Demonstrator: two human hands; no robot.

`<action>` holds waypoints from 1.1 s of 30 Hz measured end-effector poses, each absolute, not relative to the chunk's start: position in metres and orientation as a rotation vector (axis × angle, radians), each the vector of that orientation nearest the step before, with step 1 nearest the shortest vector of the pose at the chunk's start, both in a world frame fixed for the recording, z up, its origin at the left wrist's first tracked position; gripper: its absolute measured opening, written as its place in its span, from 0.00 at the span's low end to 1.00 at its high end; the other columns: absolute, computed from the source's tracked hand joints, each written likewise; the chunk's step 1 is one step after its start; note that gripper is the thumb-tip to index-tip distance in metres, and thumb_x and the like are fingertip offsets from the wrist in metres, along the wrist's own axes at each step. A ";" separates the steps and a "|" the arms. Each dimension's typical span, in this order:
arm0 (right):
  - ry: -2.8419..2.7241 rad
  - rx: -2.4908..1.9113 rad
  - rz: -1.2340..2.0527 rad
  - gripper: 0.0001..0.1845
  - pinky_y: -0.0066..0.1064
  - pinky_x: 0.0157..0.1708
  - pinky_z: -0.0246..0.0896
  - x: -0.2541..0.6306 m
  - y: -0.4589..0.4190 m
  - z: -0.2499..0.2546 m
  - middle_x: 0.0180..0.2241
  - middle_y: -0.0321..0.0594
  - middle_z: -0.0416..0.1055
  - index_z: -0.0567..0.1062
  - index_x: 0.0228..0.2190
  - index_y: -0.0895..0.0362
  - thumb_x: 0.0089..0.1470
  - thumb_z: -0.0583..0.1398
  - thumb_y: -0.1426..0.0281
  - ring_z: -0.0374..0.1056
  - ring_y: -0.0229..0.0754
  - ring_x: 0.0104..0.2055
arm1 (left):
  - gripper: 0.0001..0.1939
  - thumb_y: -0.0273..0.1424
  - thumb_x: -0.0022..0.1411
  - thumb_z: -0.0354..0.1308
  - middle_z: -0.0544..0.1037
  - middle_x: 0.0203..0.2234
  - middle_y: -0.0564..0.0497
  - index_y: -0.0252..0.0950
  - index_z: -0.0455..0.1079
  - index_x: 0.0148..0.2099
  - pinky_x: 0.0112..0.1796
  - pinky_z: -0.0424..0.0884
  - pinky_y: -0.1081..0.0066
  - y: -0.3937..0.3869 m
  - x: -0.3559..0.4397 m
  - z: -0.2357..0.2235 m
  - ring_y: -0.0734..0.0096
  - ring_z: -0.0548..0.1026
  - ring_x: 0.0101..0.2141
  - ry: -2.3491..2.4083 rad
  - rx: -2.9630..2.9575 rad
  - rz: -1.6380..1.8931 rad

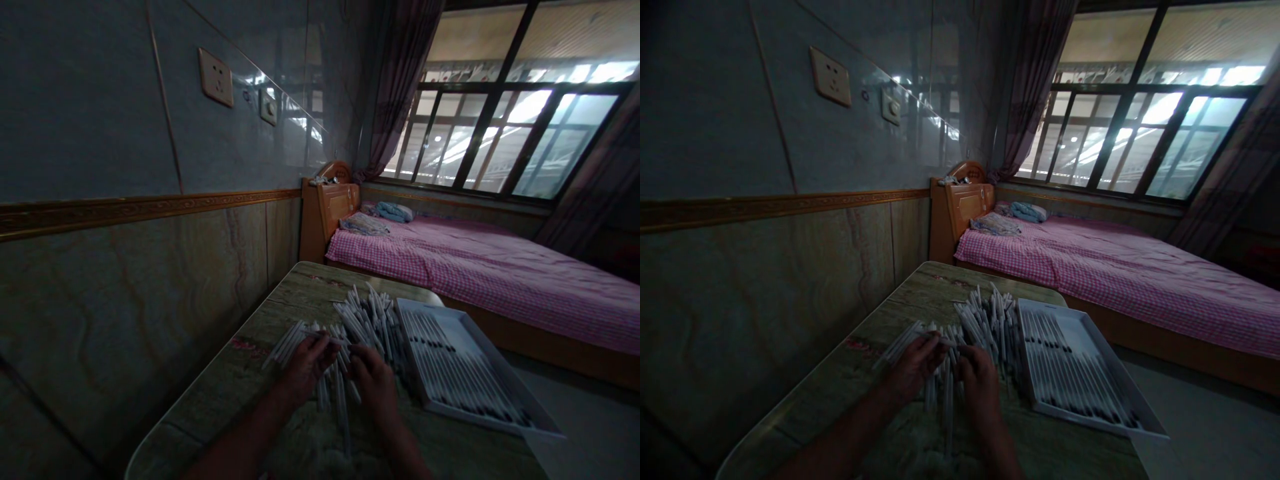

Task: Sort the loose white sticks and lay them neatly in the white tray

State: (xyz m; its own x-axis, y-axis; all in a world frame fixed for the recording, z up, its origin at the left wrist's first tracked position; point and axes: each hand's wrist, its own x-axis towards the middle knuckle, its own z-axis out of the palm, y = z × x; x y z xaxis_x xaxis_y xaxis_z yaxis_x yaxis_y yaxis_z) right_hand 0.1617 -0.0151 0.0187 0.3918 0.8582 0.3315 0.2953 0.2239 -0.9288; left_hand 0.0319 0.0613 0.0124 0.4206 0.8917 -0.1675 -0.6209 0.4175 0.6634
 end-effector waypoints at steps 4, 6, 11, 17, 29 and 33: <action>-1.022 -1.351 0.560 0.12 0.29 0.23 0.62 0.159 -0.014 0.022 0.24 0.35 0.71 0.73 0.34 0.57 0.46 0.59 0.65 0.66 0.39 0.23 | 0.11 0.27 0.50 0.68 0.79 0.27 0.52 0.33 0.69 0.35 0.31 0.75 0.77 0.060 0.032 0.013 0.73 0.79 0.29 0.577 0.596 1.014; -1.002 -1.374 0.550 0.09 0.28 0.23 0.61 0.158 -0.014 0.025 0.21 0.33 0.68 0.72 0.29 0.56 0.44 0.60 0.65 0.64 0.39 0.23 | 0.13 0.28 0.48 0.69 0.79 0.26 0.53 0.33 0.69 0.35 0.30 0.75 0.76 0.059 0.033 0.014 0.73 0.79 0.28 0.583 0.620 1.001; -1.026 -1.426 0.492 0.06 0.27 0.26 0.60 0.158 -0.016 0.029 0.21 0.33 0.69 0.72 0.24 0.56 0.43 0.61 0.66 0.64 0.39 0.26 | 0.17 0.31 0.45 0.71 0.79 0.25 0.53 0.34 0.69 0.35 0.29 0.74 0.76 0.057 0.034 0.015 0.73 0.79 0.27 0.599 0.667 0.982; -0.978 -1.432 0.510 0.09 0.28 0.29 0.62 0.159 -0.017 0.026 0.25 0.36 0.73 0.75 0.27 0.57 0.44 0.61 0.63 0.69 0.42 0.29 | 0.18 0.33 0.44 0.71 0.79 0.27 0.52 0.34 0.69 0.35 0.30 0.74 0.75 0.058 0.033 0.012 0.72 0.79 0.29 0.608 0.684 0.984; -1.225 -1.401 0.299 0.06 0.29 0.34 0.63 0.165 -0.020 0.021 0.28 0.37 0.73 0.75 0.27 0.55 0.49 0.60 0.66 0.69 0.41 0.32 | 0.22 0.38 0.39 0.72 0.79 0.26 0.52 0.34 0.69 0.34 0.30 0.73 0.73 0.055 0.033 0.015 0.70 0.78 0.29 0.650 0.764 0.970; -1.239 -1.417 0.327 0.06 0.28 0.33 0.63 0.167 -0.021 0.020 0.28 0.37 0.74 0.76 0.27 0.55 0.49 0.59 0.67 0.70 0.41 0.32 | 0.22 0.39 0.39 0.72 0.78 0.26 0.52 0.34 0.69 0.34 0.30 0.73 0.71 0.055 0.033 0.015 0.68 0.78 0.28 0.664 0.805 0.989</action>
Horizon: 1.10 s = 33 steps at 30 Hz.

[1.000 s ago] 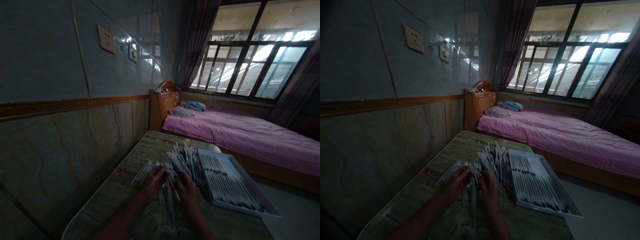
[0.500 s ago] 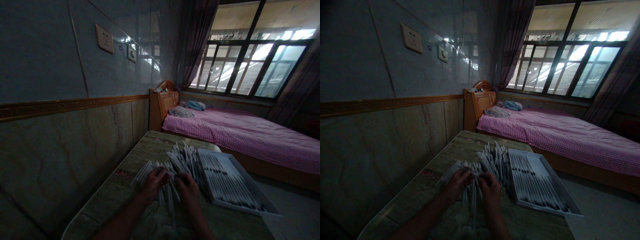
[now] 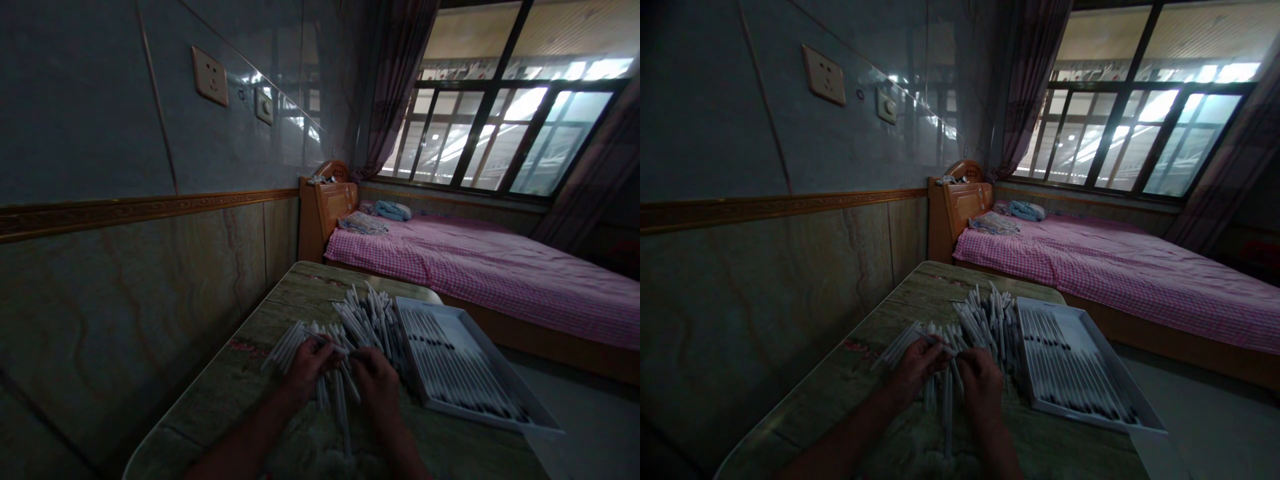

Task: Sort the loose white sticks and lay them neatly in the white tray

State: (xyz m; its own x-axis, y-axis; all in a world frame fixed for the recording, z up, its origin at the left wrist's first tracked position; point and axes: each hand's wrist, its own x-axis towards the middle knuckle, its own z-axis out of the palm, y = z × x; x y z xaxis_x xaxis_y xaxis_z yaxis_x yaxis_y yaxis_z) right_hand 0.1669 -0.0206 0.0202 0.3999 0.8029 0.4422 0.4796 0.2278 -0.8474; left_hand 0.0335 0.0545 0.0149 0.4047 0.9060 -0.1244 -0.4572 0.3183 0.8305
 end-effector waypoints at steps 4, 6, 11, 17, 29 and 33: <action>-1.169 -1.513 0.383 0.09 0.29 0.32 0.64 0.166 -0.020 0.024 0.29 0.38 0.76 0.76 0.31 0.56 0.49 0.59 0.65 0.71 0.43 0.32 | 0.22 0.39 0.39 0.72 0.78 0.25 0.52 0.34 0.69 0.33 0.30 0.73 0.71 0.053 0.034 0.017 0.67 0.78 0.28 0.677 0.807 1.013; -1.259 -1.538 0.305 0.08 0.29 0.31 0.63 0.165 -0.020 0.024 0.29 0.38 0.75 0.75 0.31 0.55 0.52 0.58 0.65 0.70 0.42 0.31 | 0.21 0.39 0.40 0.71 0.78 0.25 0.52 0.34 0.69 0.33 0.30 0.73 0.71 0.052 0.034 0.018 0.67 0.78 0.28 0.683 0.808 1.028; -1.538 -1.591 -0.100 0.16 0.29 0.25 0.56 0.167 -0.020 0.010 0.23 0.38 0.69 0.70 0.25 0.53 0.60 0.48 0.67 0.65 0.39 0.24 | 0.19 0.39 0.42 0.70 0.78 0.24 0.51 0.34 0.69 0.32 0.30 0.73 0.70 0.047 0.036 0.016 0.65 0.79 0.28 0.677 0.880 1.041; -1.639 -1.586 -0.207 0.19 0.29 0.21 0.53 0.171 -0.019 0.003 0.23 0.39 0.68 0.70 0.27 0.54 0.62 0.44 0.70 0.63 0.40 0.22 | 0.19 0.39 0.41 0.70 0.78 0.23 0.51 0.33 0.69 0.32 0.29 0.74 0.70 0.046 0.039 0.015 0.67 0.78 0.26 0.701 0.896 1.056; -1.637 -1.578 -0.139 0.16 0.29 0.22 0.53 0.173 -0.020 0.002 0.23 0.37 0.69 0.70 0.26 0.53 0.59 0.47 0.71 0.64 0.40 0.23 | 0.20 0.39 0.43 0.70 0.79 0.24 0.50 0.33 0.69 0.34 0.30 0.74 0.68 0.045 0.041 0.013 0.65 0.78 0.27 0.700 0.905 1.035; -1.496 -1.599 0.058 0.13 0.27 0.24 0.55 0.170 -0.020 0.006 0.22 0.32 0.67 0.68 0.26 0.52 0.61 0.50 0.66 0.65 0.37 0.23 | 0.20 0.41 0.43 0.69 0.79 0.25 0.50 0.33 0.69 0.33 0.31 0.74 0.68 0.048 0.039 0.011 0.65 0.79 0.28 0.707 0.898 1.051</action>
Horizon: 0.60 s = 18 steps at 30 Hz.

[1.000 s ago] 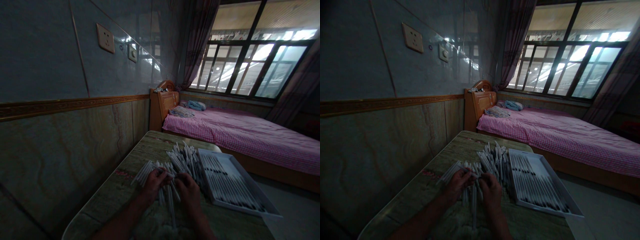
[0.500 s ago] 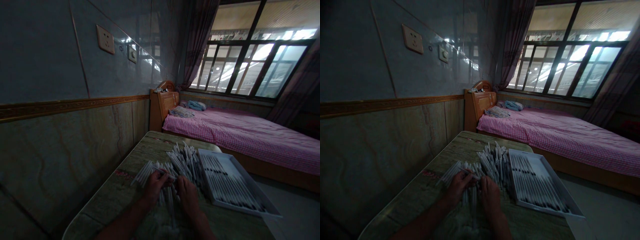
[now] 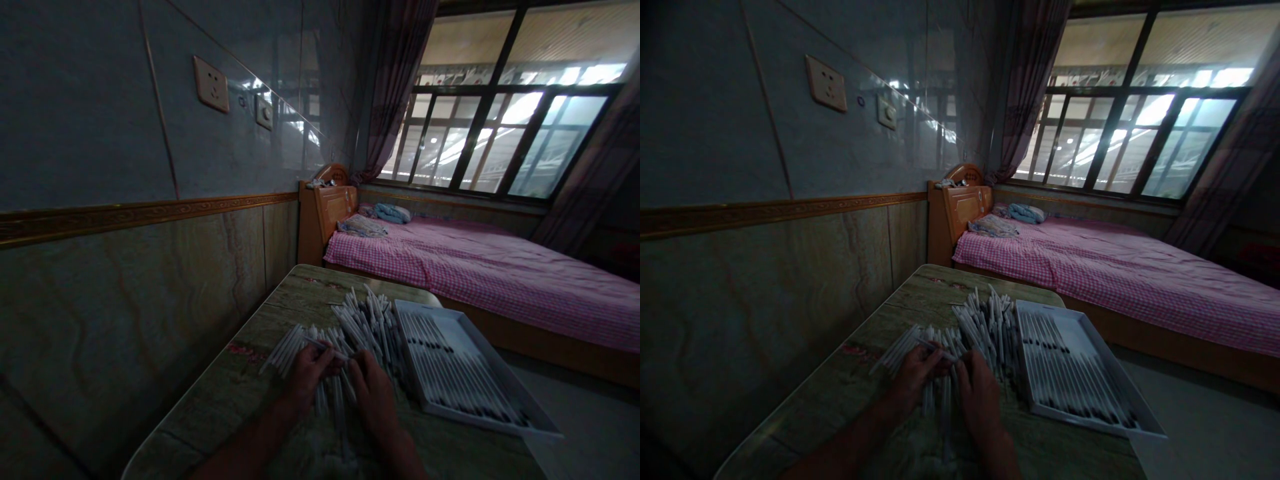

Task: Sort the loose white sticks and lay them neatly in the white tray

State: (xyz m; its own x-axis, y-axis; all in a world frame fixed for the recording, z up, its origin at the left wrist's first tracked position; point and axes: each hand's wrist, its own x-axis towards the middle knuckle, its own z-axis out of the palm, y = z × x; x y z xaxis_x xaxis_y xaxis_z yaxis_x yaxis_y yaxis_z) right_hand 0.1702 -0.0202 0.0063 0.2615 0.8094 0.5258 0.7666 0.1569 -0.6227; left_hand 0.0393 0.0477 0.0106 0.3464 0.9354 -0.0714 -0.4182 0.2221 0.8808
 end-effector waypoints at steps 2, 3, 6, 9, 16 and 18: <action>-1.511 -1.586 -0.010 0.14 0.28 0.24 0.55 0.171 -0.019 0.002 0.22 0.34 0.68 0.68 0.26 0.52 0.61 0.49 0.65 0.64 0.38 0.23 | 0.20 0.40 0.43 0.70 0.79 0.25 0.50 0.33 0.69 0.33 0.31 0.73 0.68 0.048 0.040 0.010 0.65 0.79 0.28 0.709 0.908 1.029; -1.536 -1.577 -0.081 0.15 0.28 0.24 0.55 0.171 -0.019 -0.001 0.23 0.36 0.68 0.68 0.25 0.53 0.61 0.48 0.66 0.64 0.39 0.24 | 0.20 0.40 0.42 0.70 0.79 0.25 0.50 0.33 0.69 0.34 0.30 0.73 0.69 0.047 0.040 0.010 0.65 0.79 0.28 0.711 0.910 1.019; -1.589 -1.557 -0.202 0.17 0.30 0.24 0.54 0.173 -0.019 -0.005 0.25 0.40 0.70 0.71 0.27 0.53 0.61 0.46 0.68 0.65 0.41 0.25 | 0.21 0.40 0.41 0.70 0.78 0.24 0.50 0.33 0.69 0.34 0.29 0.73 0.68 0.046 0.041 0.011 0.65 0.79 0.27 0.725 0.899 1.025; -1.537 -1.595 -0.018 0.15 0.28 0.24 0.55 0.171 -0.020 0.000 0.24 0.35 0.69 0.69 0.27 0.53 0.61 0.48 0.66 0.65 0.39 0.24 | 0.21 0.41 0.41 0.70 0.78 0.25 0.50 0.33 0.69 0.33 0.30 0.73 0.68 0.046 0.040 0.013 0.63 0.79 0.28 0.736 0.882 1.039; -1.552 -1.612 0.013 0.17 0.30 0.23 0.53 0.170 -0.021 0.006 0.22 0.36 0.69 0.69 0.24 0.52 0.61 0.47 0.68 0.66 0.41 0.24 | 0.20 0.40 0.44 0.69 0.79 0.24 0.50 0.34 0.69 0.34 0.29 0.73 0.69 0.046 0.040 0.011 0.65 0.79 0.26 0.719 0.945 1.020; -1.540 -1.640 0.058 0.17 0.29 0.23 0.53 0.169 -0.021 0.006 0.22 0.35 0.69 0.69 0.25 0.52 0.61 0.47 0.67 0.66 0.40 0.24 | 0.20 0.41 0.44 0.69 0.79 0.24 0.50 0.33 0.69 0.34 0.29 0.73 0.69 0.047 0.040 0.012 0.65 0.79 0.26 0.735 0.943 1.031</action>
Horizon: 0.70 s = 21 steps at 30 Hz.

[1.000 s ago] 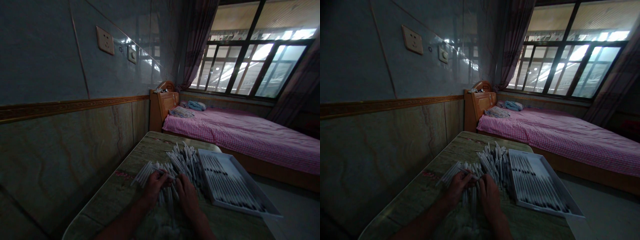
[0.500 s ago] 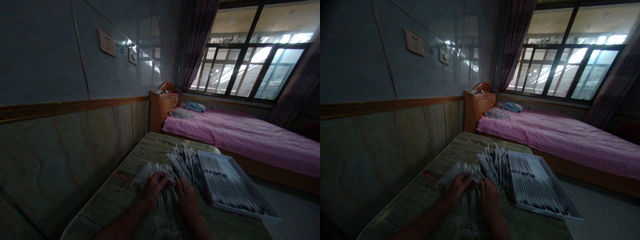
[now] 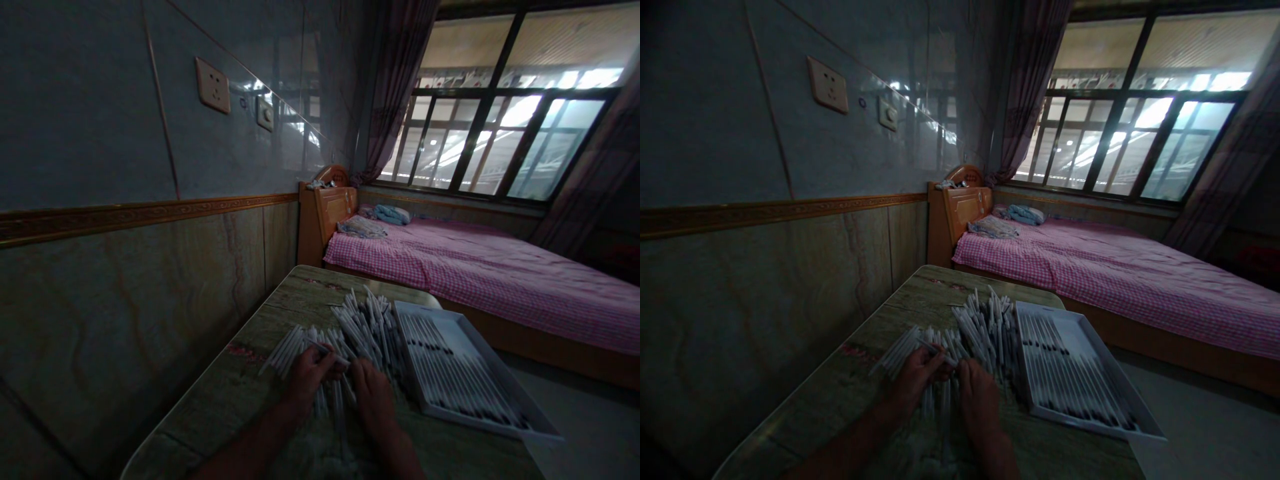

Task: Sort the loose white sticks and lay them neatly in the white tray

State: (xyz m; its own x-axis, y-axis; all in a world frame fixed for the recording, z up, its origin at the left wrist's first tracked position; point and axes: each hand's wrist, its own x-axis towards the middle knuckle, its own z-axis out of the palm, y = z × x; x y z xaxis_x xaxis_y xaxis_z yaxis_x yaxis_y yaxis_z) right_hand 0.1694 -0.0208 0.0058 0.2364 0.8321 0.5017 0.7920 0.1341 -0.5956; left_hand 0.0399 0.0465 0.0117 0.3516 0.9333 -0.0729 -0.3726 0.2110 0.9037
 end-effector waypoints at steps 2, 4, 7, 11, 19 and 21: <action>-1.518 -1.641 0.087 0.14 0.29 0.24 0.54 0.169 -0.021 0.005 0.23 0.34 0.69 0.69 0.26 0.52 0.61 0.49 0.65 0.66 0.39 0.24 | 0.20 0.41 0.43 0.69 0.79 0.24 0.50 0.33 0.69 0.34 0.28 0.73 0.69 0.046 0.040 0.013 0.65 0.78 0.26 0.746 0.933 1.029; -1.530 -1.611 0.048 0.13 0.29 0.24 0.54 0.169 -0.020 0.004 0.23 0.34 0.70 0.69 0.26 0.51 0.60 0.51 0.65 0.67 0.39 0.24 | 0.21 0.41 0.42 0.69 0.79 0.23 0.49 0.33 0.69 0.33 0.27 0.73 0.69 0.046 0.039 0.015 0.65 0.78 0.26 0.745 0.936 1.010; -1.569 -1.576 -0.001 0.16 0.29 0.23 0.54 0.169 -0.020 0.003 0.24 0.37 0.71 0.71 0.24 0.52 0.60 0.49 0.68 0.67 0.40 0.24 | 0.21 0.41 0.42 0.69 0.79 0.22 0.49 0.33 0.69 0.33 0.27 0.72 0.70 0.045 0.039 0.017 0.66 0.78 0.24 0.752 0.954 0.992; -1.516 -1.615 0.133 0.18 0.29 0.22 0.52 0.167 -0.019 0.005 0.20 0.34 0.68 0.69 0.23 0.52 0.61 0.48 0.67 0.65 0.39 0.22 | 0.21 0.41 0.41 0.70 0.78 0.22 0.51 0.34 0.68 0.33 0.27 0.73 0.68 0.047 0.039 0.016 0.66 0.78 0.24 0.760 0.932 1.019; -1.604 -1.510 -0.073 0.16 0.30 0.25 0.55 0.170 -0.017 -0.010 0.24 0.37 0.71 0.72 0.26 0.52 0.59 0.48 0.66 0.65 0.41 0.26 | 0.21 0.41 0.41 0.69 0.78 0.21 0.50 0.33 0.68 0.32 0.27 0.72 0.69 0.046 0.036 0.022 0.66 0.77 0.24 0.738 0.984 0.973; -1.580 -1.529 0.030 0.18 0.29 0.25 0.55 0.171 -0.016 -0.009 0.23 0.35 0.70 0.71 0.24 0.52 0.60 0.47 0.66 0.65 0.40 0.25 | 0.20 0.41 0.42 0.69 0.78 0.22 0.51 0.34 0.68 0.33 0.27 0.72 0.69 0.045 0.036 0.023 0.66 0.77 0.24 0.754 0.996 0.976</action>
